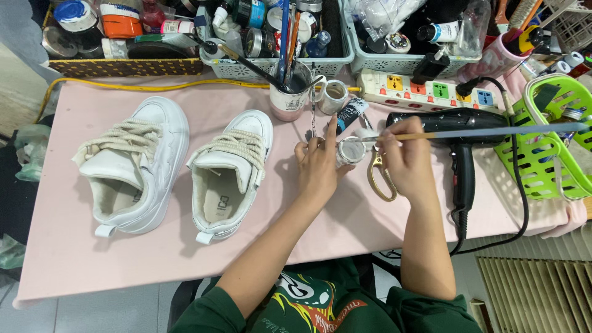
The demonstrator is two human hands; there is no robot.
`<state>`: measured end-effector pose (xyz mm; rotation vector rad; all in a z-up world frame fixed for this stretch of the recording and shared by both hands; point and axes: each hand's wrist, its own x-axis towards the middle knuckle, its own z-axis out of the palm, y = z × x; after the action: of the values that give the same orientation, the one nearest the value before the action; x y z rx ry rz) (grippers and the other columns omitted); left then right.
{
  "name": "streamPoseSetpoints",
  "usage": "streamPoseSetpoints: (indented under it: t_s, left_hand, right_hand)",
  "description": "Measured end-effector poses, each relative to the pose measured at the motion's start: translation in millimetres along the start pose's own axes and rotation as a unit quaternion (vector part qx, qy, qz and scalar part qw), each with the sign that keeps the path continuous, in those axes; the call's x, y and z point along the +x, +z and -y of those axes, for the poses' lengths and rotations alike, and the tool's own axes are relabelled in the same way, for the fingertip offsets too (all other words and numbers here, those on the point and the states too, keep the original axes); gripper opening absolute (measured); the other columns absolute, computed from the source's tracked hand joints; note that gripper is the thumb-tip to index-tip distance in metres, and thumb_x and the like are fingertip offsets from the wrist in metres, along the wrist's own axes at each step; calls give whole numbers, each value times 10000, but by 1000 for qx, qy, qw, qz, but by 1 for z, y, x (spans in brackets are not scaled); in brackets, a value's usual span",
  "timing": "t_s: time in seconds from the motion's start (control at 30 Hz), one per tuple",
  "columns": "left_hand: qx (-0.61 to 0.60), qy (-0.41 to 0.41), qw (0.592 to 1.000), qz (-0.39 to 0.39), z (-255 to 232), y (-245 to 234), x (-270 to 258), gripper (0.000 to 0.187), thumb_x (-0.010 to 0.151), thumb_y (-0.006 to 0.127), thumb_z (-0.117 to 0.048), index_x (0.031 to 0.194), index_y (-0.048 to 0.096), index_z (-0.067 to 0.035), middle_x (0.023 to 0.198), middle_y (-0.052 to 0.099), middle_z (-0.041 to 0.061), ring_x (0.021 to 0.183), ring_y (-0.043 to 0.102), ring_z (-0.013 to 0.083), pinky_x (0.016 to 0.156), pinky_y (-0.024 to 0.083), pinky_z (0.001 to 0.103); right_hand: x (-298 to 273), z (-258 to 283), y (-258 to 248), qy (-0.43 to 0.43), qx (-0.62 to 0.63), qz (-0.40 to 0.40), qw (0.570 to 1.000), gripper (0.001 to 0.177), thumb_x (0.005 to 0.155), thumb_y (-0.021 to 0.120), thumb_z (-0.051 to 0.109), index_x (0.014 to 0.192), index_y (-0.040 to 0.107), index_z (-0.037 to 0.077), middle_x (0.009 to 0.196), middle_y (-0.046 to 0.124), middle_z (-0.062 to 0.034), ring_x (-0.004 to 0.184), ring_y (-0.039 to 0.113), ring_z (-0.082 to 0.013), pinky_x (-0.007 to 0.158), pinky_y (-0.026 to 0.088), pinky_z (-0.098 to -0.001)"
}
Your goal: The person paints a black design onto a white sneaker using a paintbrush and black paint. They repeatedly dip the brush into a paint container and apply the paint to the side of the shoe. After painting, they use a hairdryer to dry the paint on the shoe. The process is repeated several times to refine the design.
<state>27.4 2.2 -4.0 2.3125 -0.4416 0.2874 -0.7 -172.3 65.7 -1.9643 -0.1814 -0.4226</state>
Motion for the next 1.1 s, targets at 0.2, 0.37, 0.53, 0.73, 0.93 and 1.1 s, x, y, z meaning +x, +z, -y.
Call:
streamPoseSetpoints:
  t_s: [0.2,0.37,0.53,0.73,0.93,1.1]
  left_hand:
    - [-26,3,999,-19,-8,-19,-3,1260,598,921,-326,1586,175,-89,1145,660,139,1202,520,328,1003,290,507]
    - [-27,51,997,-42,-8,-80,-21,989,749,882,-311,1557,348,-110,1259,659,117,1191,557,293,1006,372,463]
    - [-439,-70,896,-11,1,-145,-45,598,953,702,-330,1464,567,-50,1311,737,121,1187,722,229,943,566,345]
    - [-708,-153,684,86,19,-178,-62,503,1074,513,-333,1444,547,5,1302,699,159,1200,694,247,999,569,371]
    - [-606,-146,781,-52,38,-185,-79,371,1030,600,-252,1269,671,23,1252,727,154,1098,729,252,915,616,381]
    - [-279,-122,938,-164,55,-222,-99,253,938,696,-188,1103,780,-16,1067,799,141,893,768,216,759,637,321]
  right_hand:
    - [-19,11,-28,6,287,-52,957,76,1077,455,-13,1096,433,58,945,610,-148,742,630,-183,503,512,-267]
    - [-38,17,-33,-15,424,-32,905,66,1080,505,29,1104,445,44,849,589,-195,665,611,-220,417,488,-261]
    - [-49,12,-25,-31,484,-27,874,106,1081,547,84,1086,462,20,854,565,-199,706,579,-236,404,475,-260]
    - [-53,10,-6,-20,530,-30,847,140,1119,519,106,1026,467,15,865,567,-198,718,562,-233,425,454,-246]
    - [-55,5,9,-13,534,-28,845,132,1117,497,120,1038,488,15,881,587,-201,707,570,-226,455,431,-255]
    - [-58,-1,7,-13,517,-45,855,141,1145,503,130,1045,484,32,909,602,-198,711,594,-232,469,423,-267]
